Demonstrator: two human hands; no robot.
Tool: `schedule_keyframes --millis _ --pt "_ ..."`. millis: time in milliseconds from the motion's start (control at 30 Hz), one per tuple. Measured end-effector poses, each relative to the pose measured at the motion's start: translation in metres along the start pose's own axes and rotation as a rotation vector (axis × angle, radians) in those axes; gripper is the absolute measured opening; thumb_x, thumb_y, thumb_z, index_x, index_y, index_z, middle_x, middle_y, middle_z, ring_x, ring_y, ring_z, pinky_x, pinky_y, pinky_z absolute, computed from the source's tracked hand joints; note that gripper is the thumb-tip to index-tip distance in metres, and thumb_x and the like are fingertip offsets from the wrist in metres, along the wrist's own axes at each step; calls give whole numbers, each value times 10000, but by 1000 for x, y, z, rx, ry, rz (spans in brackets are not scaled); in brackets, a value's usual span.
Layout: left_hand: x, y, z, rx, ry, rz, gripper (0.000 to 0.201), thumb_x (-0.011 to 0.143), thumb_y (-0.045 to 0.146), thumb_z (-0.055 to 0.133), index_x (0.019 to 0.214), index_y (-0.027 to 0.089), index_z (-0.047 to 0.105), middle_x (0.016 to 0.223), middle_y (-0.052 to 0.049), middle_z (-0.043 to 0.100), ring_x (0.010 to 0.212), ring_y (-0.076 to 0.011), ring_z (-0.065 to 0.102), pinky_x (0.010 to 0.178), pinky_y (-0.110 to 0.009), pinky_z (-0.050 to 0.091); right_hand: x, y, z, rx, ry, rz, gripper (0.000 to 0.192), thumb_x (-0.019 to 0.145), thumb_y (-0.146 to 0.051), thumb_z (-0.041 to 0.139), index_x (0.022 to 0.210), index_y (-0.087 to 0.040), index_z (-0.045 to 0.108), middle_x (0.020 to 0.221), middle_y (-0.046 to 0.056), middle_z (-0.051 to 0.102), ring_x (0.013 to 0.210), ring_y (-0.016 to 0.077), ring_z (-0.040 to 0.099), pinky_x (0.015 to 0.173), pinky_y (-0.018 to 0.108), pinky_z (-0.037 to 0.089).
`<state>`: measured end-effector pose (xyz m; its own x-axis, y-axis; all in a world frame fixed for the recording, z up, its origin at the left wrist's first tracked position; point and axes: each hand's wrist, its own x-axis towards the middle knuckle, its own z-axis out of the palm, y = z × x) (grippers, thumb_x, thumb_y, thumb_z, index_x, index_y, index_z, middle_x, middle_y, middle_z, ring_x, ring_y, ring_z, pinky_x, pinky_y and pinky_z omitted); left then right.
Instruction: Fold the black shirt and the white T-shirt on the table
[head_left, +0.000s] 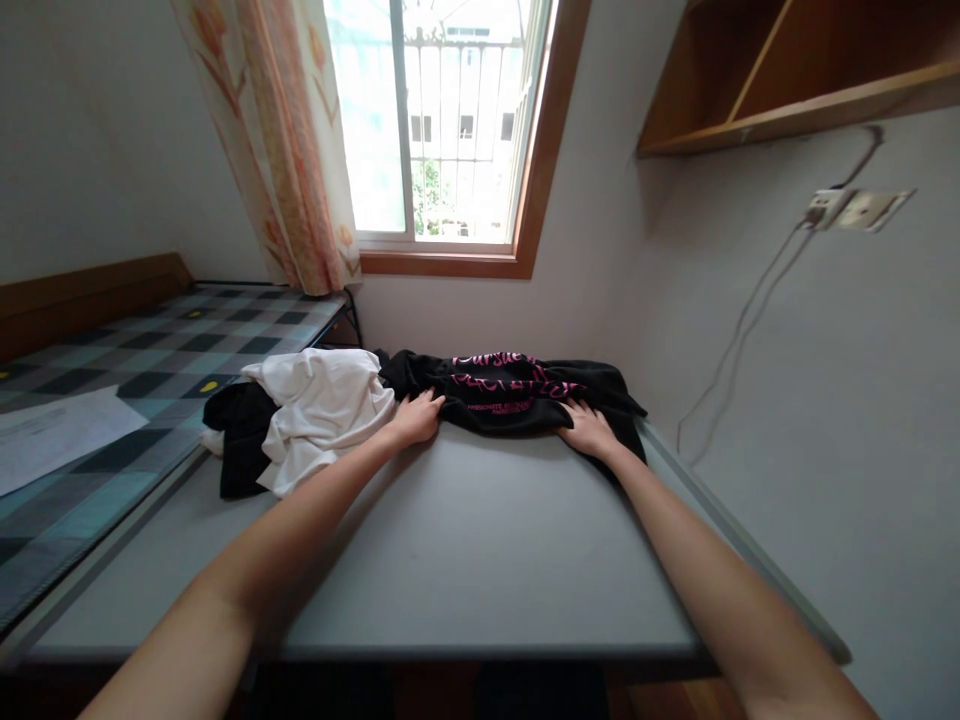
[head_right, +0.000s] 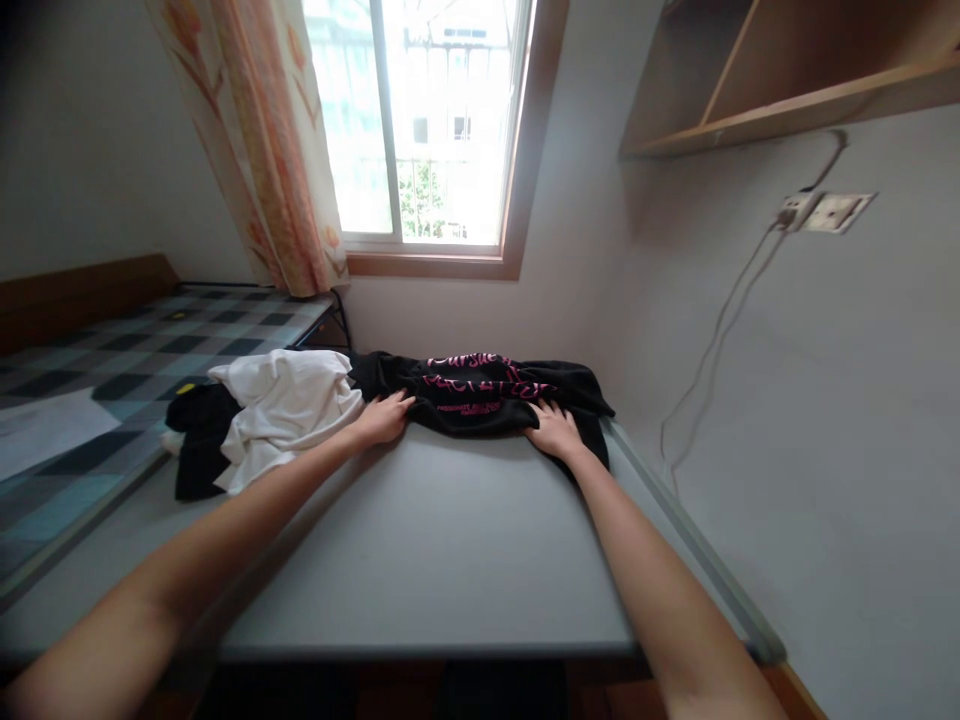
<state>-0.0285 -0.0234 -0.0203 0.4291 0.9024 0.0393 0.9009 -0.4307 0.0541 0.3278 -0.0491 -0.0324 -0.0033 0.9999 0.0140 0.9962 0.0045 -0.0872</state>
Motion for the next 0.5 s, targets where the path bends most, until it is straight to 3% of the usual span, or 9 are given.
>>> schedule_keyframes --millis 200,300,400,500 --pt "26 -13 -9 -56 -82 -150 648 877 132 409 1518 210 342 1610 -164 223 1477 -303 237 1132 -543 299 25 -11 3 65 119 163 604 921 -424 422 1489 -223 393 1553 103 377 1416 316 324 1142 495 280" --pt "33 -14 -11 -107 -83 -190 665 839 109 466 1478 289 423 1603 -129 262 1412 -317 379 1100 -472 374 32 -17 4 129 247 367 597 908 -392 438 1453 -149 422 1453 181 458 1339 322 416 1100 479 312" --pt "35 -12 -14 -243 61 -204 600 817 74 484 1384 256 563 1480 -139 449 1218 -271 594 1044 -356 442 34 -20 4 150 264 373 518 902 -391 443 1358 -162 528 1355 186 523 1274 330 466 1080 495 314" --pt "35 -10 -21 -447 312 -224 497 825 81 484 1268 217 663 1256 -108 648 1121 -243 644 1019 -338 461 30 -17 4 182 266 273 519 863 -440 498 1317 -200 571 1311 163 543 1240 337 478 1067 495 336"
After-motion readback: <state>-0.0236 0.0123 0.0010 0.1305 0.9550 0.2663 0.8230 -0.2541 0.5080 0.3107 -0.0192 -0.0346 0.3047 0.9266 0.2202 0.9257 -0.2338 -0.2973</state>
